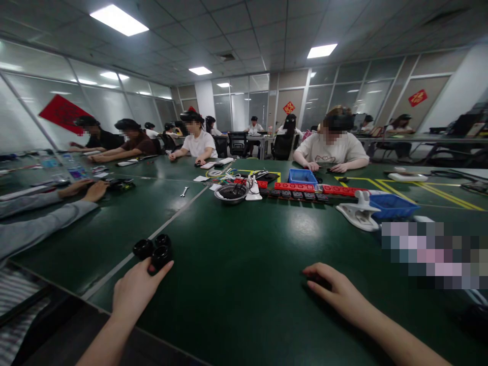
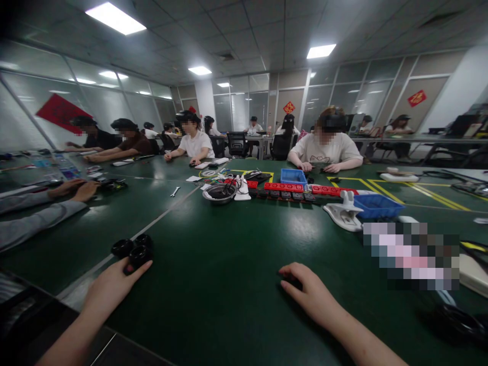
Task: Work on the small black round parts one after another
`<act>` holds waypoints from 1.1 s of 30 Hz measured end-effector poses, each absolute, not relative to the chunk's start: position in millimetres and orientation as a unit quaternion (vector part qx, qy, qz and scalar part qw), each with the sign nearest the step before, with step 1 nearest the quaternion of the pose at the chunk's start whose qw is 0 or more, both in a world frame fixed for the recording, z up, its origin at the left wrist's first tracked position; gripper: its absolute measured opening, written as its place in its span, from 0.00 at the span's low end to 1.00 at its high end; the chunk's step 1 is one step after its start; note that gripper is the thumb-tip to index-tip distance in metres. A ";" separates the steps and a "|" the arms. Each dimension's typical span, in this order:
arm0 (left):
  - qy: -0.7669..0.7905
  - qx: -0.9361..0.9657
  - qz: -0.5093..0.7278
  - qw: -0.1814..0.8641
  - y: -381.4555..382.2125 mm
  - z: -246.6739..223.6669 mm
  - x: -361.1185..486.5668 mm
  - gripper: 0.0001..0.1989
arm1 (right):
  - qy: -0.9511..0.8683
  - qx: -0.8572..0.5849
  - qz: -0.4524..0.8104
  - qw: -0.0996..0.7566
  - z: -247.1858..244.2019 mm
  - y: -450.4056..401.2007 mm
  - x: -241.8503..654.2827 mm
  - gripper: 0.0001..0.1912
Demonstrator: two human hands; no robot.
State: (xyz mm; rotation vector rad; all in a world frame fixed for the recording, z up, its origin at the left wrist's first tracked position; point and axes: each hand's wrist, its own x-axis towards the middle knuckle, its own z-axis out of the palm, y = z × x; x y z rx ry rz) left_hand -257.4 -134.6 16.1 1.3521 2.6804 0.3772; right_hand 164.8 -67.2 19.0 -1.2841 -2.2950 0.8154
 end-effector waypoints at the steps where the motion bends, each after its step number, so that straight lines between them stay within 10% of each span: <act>1: 0.883 0.449 0.127 0.050 -135.2 17.2 -255.7 0.29 | -0.818 -0.457 0.293 0.192 19.4 -67.3 164.8 0.13; 28: 0.483 0.846 0.148 0.170 -1.2 13.8 -11.8 0.20 | -0.728 -0.524 0.289 0.334 6.1 -6.4 188.4 0.18; 33: 0.453 0.836 0.201 0.237 6.4 9.7 -18.8 0.41 | -0.759 -0.409 0.422 0.281 5.2 10.1 199.6 0.28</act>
